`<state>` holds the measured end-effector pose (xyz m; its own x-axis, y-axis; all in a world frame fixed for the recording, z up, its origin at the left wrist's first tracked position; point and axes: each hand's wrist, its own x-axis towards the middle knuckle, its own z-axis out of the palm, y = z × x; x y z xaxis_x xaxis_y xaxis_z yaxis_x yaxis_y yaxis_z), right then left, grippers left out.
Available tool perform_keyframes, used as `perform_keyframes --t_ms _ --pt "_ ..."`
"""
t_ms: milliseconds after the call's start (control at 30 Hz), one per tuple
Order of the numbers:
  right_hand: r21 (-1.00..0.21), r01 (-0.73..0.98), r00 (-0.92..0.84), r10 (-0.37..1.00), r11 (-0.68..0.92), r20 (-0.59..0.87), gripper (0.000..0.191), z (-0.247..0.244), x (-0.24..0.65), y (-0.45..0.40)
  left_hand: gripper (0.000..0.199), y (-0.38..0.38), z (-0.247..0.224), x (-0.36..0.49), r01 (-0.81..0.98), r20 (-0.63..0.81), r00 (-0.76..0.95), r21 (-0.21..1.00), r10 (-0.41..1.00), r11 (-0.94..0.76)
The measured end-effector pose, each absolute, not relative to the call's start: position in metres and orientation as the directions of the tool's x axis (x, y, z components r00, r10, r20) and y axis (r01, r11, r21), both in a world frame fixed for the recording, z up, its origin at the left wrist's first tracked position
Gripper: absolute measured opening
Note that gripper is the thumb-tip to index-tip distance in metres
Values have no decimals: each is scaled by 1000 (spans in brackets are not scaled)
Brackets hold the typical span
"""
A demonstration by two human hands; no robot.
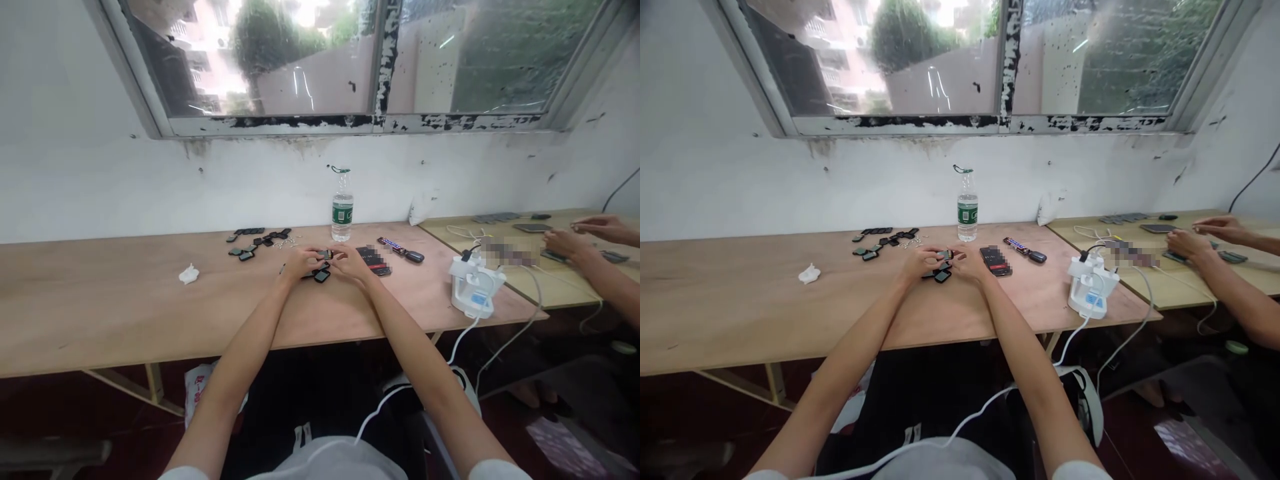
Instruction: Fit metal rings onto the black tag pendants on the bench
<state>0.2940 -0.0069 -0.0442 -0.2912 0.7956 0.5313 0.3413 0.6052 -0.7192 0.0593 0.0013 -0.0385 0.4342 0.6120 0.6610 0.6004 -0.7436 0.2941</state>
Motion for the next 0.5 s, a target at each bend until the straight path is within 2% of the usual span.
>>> perform_keyframes --t_ms 133,333,400,500 --pt "-733 304 -285 792 609 540 39 -52 294 1 9 4 -39 58 568 690 441 280 574 -774" --pt "-662 262 -312 711 702 630 30 -61 293 10 8 4 -39 58 549 710 432 282 556 -787" --pt "-652 295 -301 716 698 630 33 -60 296 12 7 3 -38 59 577 702 398 309 590 -756" --pt "-662 440 -166 779 607 604 43 -56 311 16 5 2 -35 57 690 687 263 356 677 -630"
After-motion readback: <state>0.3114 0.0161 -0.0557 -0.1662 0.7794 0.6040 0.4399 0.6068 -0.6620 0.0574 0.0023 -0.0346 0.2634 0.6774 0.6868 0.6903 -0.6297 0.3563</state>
